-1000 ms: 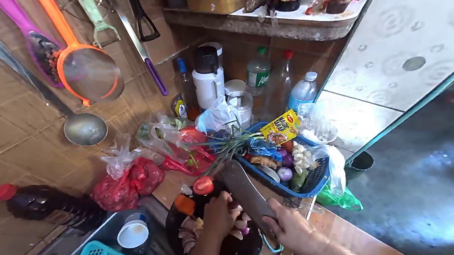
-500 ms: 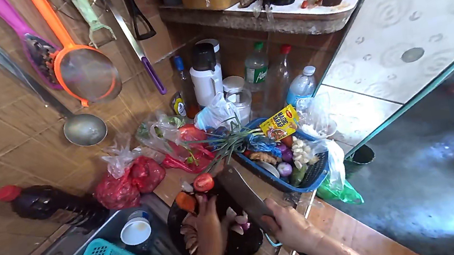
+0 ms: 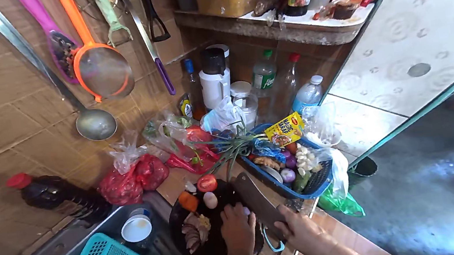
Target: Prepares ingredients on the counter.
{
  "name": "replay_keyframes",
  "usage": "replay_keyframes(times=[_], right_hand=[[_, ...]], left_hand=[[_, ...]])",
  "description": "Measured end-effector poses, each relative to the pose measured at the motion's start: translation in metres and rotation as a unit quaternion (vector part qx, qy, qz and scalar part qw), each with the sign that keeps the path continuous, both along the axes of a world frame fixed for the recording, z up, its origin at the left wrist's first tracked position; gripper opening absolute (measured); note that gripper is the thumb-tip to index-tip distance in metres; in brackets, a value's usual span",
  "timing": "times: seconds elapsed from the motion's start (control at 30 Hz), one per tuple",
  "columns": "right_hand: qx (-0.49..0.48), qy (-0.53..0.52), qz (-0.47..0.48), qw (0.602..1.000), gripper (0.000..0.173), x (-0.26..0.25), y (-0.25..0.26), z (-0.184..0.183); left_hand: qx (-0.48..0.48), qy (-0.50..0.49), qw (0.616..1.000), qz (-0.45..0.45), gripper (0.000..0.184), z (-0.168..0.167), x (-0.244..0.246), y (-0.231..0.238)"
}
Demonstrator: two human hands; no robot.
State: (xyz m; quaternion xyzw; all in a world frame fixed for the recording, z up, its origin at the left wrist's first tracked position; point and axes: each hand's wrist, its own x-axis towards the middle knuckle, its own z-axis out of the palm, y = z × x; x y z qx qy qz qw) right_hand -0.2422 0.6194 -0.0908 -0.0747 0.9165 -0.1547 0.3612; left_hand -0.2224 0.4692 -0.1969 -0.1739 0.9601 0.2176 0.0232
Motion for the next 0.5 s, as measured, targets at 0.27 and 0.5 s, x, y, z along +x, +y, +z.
replay_keyframes(times=[0.27, 0.5], right_hand=[[0.004, 0.020, 0.002, 1.000, 0.044, -0.002, 0.001, 0.011], [-0.345, -0.065, -0.111, 0.930, 0.040, 0.001, 0.013, 0.007]], left_hand=[[0.030, -0.037, 0.999, -0.019, 0.051, 0.010, -0.030, -0.020], [0.373, 0.090, 0.920, 0.080, 0.037, 0.054, 0.017, -0.031]])
